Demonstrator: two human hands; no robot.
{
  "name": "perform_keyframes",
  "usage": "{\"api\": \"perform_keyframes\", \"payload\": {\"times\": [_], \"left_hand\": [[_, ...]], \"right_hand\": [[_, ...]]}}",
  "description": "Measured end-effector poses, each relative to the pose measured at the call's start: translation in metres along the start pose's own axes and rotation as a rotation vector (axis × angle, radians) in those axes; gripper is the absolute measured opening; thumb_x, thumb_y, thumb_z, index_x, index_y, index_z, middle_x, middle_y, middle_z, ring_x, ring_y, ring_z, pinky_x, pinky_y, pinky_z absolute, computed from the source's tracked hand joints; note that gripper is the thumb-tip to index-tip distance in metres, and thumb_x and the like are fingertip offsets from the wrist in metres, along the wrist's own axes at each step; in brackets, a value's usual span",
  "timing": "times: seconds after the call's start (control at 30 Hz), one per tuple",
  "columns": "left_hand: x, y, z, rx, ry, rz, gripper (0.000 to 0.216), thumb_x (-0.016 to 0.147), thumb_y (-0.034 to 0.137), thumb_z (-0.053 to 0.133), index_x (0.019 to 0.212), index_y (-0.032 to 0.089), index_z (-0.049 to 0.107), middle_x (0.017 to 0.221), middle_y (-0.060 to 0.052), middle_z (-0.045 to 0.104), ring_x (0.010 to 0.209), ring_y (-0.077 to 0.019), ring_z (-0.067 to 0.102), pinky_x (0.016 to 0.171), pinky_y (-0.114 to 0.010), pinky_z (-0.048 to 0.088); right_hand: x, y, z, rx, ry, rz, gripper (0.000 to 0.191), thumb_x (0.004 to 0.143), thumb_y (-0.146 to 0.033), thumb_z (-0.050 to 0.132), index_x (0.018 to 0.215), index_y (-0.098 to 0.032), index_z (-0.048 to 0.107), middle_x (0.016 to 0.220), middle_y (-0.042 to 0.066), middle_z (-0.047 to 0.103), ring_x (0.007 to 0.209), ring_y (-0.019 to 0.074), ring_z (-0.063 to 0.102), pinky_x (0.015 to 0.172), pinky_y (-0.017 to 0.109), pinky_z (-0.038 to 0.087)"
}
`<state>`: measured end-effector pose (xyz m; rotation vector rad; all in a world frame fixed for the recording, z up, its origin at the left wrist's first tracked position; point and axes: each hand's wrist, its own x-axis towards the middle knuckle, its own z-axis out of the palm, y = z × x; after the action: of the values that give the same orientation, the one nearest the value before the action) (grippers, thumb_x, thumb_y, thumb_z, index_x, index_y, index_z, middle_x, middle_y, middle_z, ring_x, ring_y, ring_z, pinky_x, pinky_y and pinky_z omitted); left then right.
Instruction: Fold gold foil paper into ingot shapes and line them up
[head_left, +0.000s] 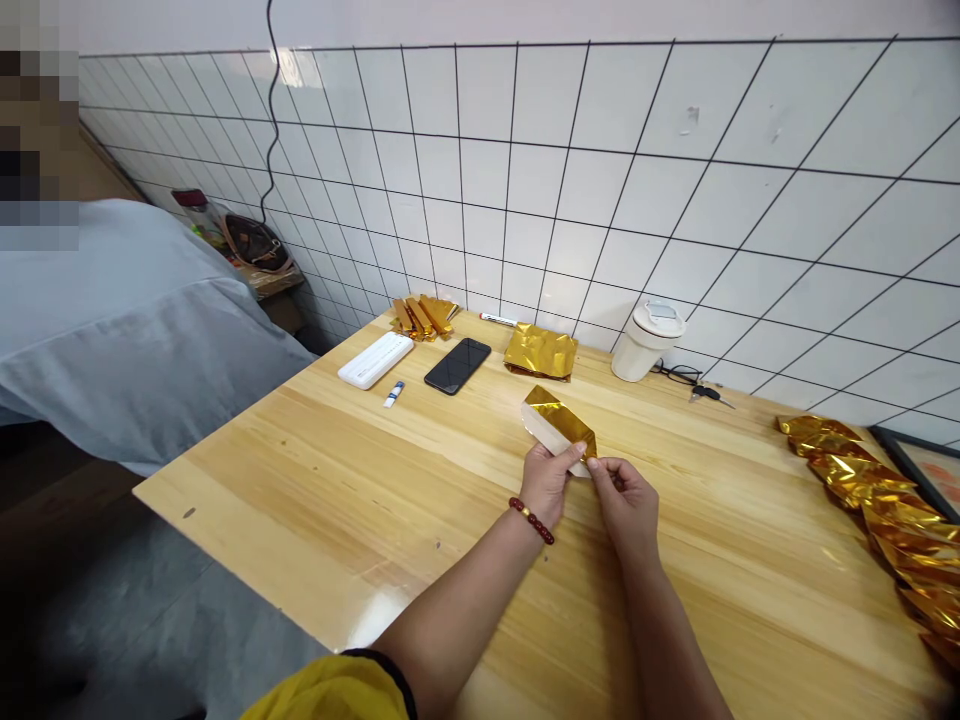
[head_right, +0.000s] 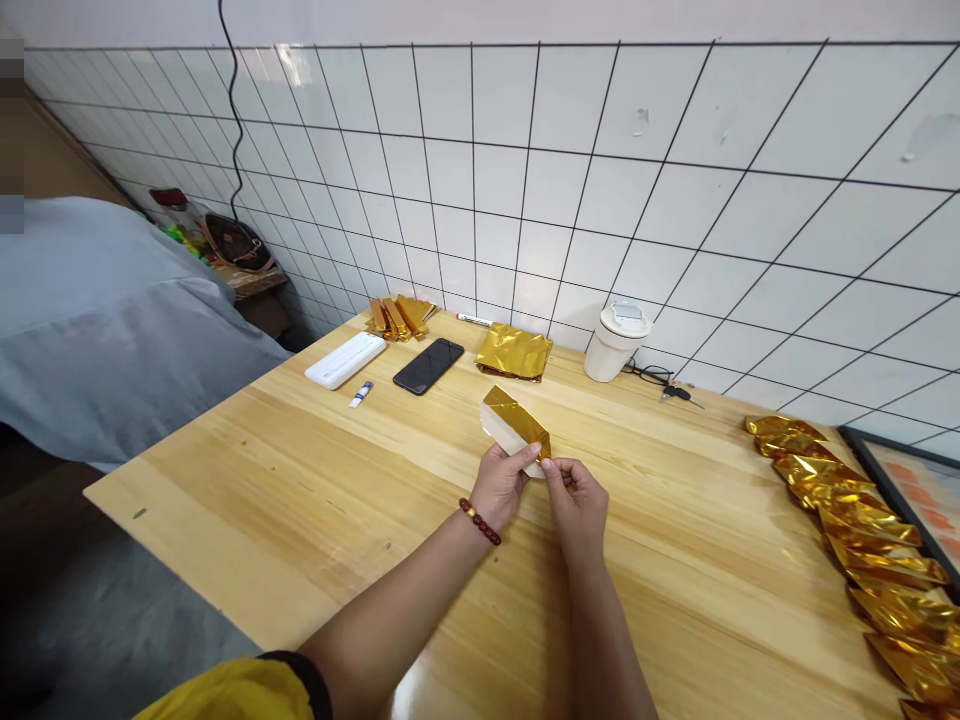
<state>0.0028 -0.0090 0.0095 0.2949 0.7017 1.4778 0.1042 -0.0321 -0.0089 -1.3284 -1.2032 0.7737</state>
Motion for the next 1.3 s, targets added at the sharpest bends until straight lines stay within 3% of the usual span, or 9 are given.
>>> {"api": "perform_keyframes", "payload": {"times": [0.13,0.23,0.37,0.5,0.7,0.87,1.1,1.23,1.3], "left_hand": [[0.0,-0.002,-0.002,0.115,-0.02,-0.021,0.045,0.042,0.029,0.095,0.079,0.011,0.073,0.076,-0.006,0.073,0.068,-0.0144,0.062,0.069,-0.029,0.047],[-0.002,-0.003,-0.003,0.233,-0.076,-0.056,0.046,0.043,0.032,0.094,0.078,0.01,0.074,0.075,-0.006,0.072,0.066,-0.0145,0.061,0.065,-0.028,0.046],[-0.004,-0.002,-0.002,0.301,-0.101,-0.069,0.047,0.043,0.039,0.094,0.074,0.011,0.072,0.068,-0.004,0.068,0.059,-0.0124,0.056,0.057,-0.026,0.043],[-0.005,0.001,-0.001,0.256,-0.108,-0.031,0.051,0.05,0.045,0.092,0.084,0.012,0.072,0.073,-0.004,0.069,0.062,-0.0122,0.058,0.06,-0.026,0.044],[-0.006,-0.002,-0.002,0.312,-0.205,-0.047,0.057,0.037,0.03,0.097,0.086,0.013,0.073,0.077,-0.004,0.071,0.069,-0.0135,0.062,0.071,-0.027,0.048],[-0.005,-0.005,-0.004,0.359,-0.175,0.006,0.041,0.052,0.043,0.091,0.074,0.013,0.074,0.067,-0.004,0.068,0.059,-0.0109,0.057,0.063,-0.026,0.045],[-0.002,-0.004,-0.005,0.316,-0.087,0.01,0.053,0.064,0.063,0.079,0.078,0.012,0.073,0.066,-0.006,0.068,0.055,-0.0115,0.056,0.059,-0.026,0.043],[-0.007,-0.003,-0.001,0.276,-0.185,-0.067,0.052,0.05,0.044,0.093,0.087,0.012,0.074,0.074,-0.004,0.069,0.061,-0.0099,0.057,0.064,-0.025,0.044],[-0.008,-0.003,0.0,0.291,-0.215,-0.065,0.046,0.047,0.038,0.094,0.078,0.012,0.073,0.068,-0.003,0.066,0.06,-0.0092,0.055,0.063,-0.025,0.042]], "right_hand": [[0.0,-0.003,-0.001,0.093,0.033,-0.016,0.034,0.081,-0.053,0.068,0.08,-0.019,0.07,0.073,0.002,0.068,0.069,0.0164,0.059,0.067,0.029,0.049],[0.004,-0.004,-0.002,0.222,0.111,0.02,0.038,0.073,-0.051,0.077,0.093,-0.02,0.07,0.079,0.003,0.069,0.071,0.0167,0.062,0.067,0.03,0.051],[0.009,-0.002,-0.003,0.329,0.109,0.139,0.042,0.057,-0.049,0.087,0.08,-0.019,0.069,0.066,0.0,0.066,0.058,0.0138,0.058,0.057,0.027,0.049],[0.011,0.0,-0.003,0.363,0.166,0.171,0.041,0.056,-0.048,0.088,0.075,-0.018,0.066,0.057,-0.002,0.061,0.049,0.0106,0.051,0.049,0.024,0.043],[0.012,0.003,-0.003,0.437,0.254,0.127,0.041,0.062,-0.047,0.088,0.076,-0.021,0.06,0.057,-0.005,0.058,0.049,0.0105,0.05,0.051,0.025,0.043],[0.012,0.005,-0.003,0.444,0.227,0.114,0.039,0.06,-0.044,0.088,0.072,-0.021,0.058,0.055,-0.005,0.056,0.048,0.0106,0.048,0.049,0.025,0.042],[0.013,0.0,-0.001,0.485,0.235,0.167,0.042,0.054,-0.042,0.091,0.067,-0.02,0.058,0.056,-0.004,0.058,0.046,0.0086,0.046,0.045,0.022,0.037],[0.013,-0.002,0.0,0.563,0.287,0.198,0.042,0.052,-0.04,0.093,0.07,-0.019,0.06,0.057,-0.005,0.058,0.049,0.0076,0.046,0.048,0.021,0.04],[0.012,-0.002,0.001,0.561,0.271,0.185,0.041,0.054,-0.04,0.091,0.07,-0.02,0.059,0.057,-0.005,0.057,0.049,0.0079,0.046,0.049,0.022,0.041]]}}
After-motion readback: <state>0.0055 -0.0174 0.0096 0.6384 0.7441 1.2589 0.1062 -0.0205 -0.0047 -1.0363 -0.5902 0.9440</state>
